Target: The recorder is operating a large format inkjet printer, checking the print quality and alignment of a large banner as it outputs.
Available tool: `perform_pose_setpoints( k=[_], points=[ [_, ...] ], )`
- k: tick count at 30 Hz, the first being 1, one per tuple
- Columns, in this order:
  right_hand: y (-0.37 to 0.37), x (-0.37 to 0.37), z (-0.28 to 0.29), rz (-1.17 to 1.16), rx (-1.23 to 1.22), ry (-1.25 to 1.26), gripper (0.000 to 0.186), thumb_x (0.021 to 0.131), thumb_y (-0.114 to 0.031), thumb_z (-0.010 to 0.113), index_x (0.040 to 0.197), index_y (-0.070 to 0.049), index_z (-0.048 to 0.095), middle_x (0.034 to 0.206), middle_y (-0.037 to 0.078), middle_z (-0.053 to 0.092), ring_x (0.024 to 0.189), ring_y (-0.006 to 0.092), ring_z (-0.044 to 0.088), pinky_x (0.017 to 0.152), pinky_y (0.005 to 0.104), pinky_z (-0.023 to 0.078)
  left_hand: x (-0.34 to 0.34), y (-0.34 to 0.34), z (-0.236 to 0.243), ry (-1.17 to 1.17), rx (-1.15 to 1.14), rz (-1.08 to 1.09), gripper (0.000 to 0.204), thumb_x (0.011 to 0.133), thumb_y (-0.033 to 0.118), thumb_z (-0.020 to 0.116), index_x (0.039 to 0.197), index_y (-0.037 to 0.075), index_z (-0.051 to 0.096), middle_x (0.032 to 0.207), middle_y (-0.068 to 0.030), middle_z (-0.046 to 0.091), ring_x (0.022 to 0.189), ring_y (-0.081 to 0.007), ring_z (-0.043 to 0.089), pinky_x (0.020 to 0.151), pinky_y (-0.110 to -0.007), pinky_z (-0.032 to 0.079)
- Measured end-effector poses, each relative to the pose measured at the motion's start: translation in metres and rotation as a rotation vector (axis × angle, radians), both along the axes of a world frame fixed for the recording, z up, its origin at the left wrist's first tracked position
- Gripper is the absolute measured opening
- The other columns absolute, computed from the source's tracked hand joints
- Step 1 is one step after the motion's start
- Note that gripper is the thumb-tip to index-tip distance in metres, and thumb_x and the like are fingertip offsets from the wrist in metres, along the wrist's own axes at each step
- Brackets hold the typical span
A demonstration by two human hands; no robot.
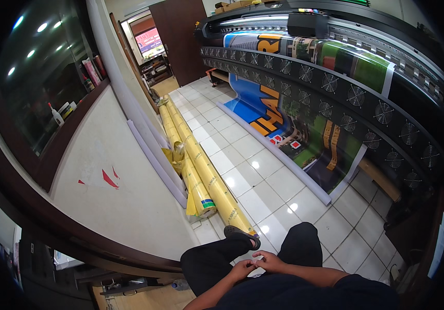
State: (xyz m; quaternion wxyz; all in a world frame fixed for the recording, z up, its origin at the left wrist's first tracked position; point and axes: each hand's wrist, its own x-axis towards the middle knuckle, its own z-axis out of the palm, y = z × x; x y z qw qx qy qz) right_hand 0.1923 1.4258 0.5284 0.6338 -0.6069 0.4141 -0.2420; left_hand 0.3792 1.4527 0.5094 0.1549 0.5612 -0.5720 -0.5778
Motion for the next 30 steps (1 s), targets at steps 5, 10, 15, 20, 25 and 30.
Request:
perform_pose_setpoints(
  k=[5, 10, 15, 20, 25, 30],
  points=[
    [0.000, -0.001, 0.000, 0.012, 0.003, 0.021, 0.037, 0.087, -0.020, 0.059, 0.118, -0.001, 0.051, 0.078, 0.005, 0.062, 0.062, 0.0065, 0.055, 0.057, 0.0229, 0.043, 0.001, 0.001, -0.005, 0.063, 0.021, 0.014, 0.025, 0.089, 0.026, 0.059, 0.099, 0.003, 0.064, 0.090, -0.0069, 0.067, 0.083, -0.0140, 0.062, 0.076, -0.029, 0.046],
    [-0.001, 0.001, -0.008, 0.012, -0.009, 0.000, 0.037, 0.088, -0.020, 0.060, 0.118, 0.000, 0.051, 0.081, 0.006, 0.064, 0.066, 0.0070, 0.057, 0.059, 0.0225, 0.045, 0.003, 0.003, -0.014, 0.126, 0.004, 0.034, 0.024, 0.090, 0.024, 0.058, 0.098, 0.002, 0.064, 0.090, -0.0064, 0.067, 0.084, -0.0134, 0.061, 0.077, -0.028, 0.046],
    [0.000, 0.001, -0.009, 0.010, 0.015, -0.028, 0.037, 0.088, -0.020, 0.060, 0.119, 0.000, 0.051, 0.081, 0.006, 0.064, 0.066, 0.0069, 0.057, 0.059, 0.0218, 0.044, 0.004, 0.003, -0.018, 0.168, -0.001, 0.052, 0.022, 0.090, 0.022, 0.058, 0.096, 0.002, 0.064, 0.089, -0.0053, 0.066, 0.084, -0.0128, 0.061, 0.078, -0.027, 0.046],
    [-0.002, 0.001, 0.002, 0.025, 0.039, 0.027, 0.037, 0.088, -0.020, 0.060, 0.118, -0.001, 0.051, 0.080, 0.005, 0.064, 0.065, 0.0068, 0.057, 0.059, 0.0216, 0.044, 0.003, 0.000, -0.015, 0.162, 0.031, 0.043, 0.023, 0.090, 0.023, 0.058, 0.096, 0.002, 0.064, 0.090, -0.0045, 0.066, 0.085, -0.0110, 0.060, 0.077, -0.026, 0.046],
    [-0.002, -0.001, -0.001, -0.005, 0.037, 0.025, 0.041, 0.086, -0.026, 0.062, 0.116, 0.000, 0.053, 0.085, 0.005, 0.063, 0.067, 0.0081, 0.057, 0.063, 0.0228, 0.046, 0.001, 0.001, -0.015, 0.194, 0.020, 0.068, 0.021, 0.089, 0.021, 0.061, 0.097, 0.002, 0.062, 0.090, -0.0044, 0.065, 0.083, -0.0104, 0.059, 0.076, -0.025, 0.046],
    [-0.002, 0.003, -0.006, 0.026, 0.086, -0.081, 0.037, 0.089, -0.019, 0.058, 0.120, 0.000, 0.050, 0.100, 0.009, 0.061, 0.083, 0.0116, 0.060, 0.074, 0.0258, 0.048, 0.006, 0.003, -0.032, 0.205, -0.045, 0.140, 0.019, 0.087, 0.019, 0.064, 0.093, 0.003, 0.060, 0.085, -0.0034, 0.063, 0.079, -0.0096, 0.059, 0.072, -0.025, 0.047]
  ],
)
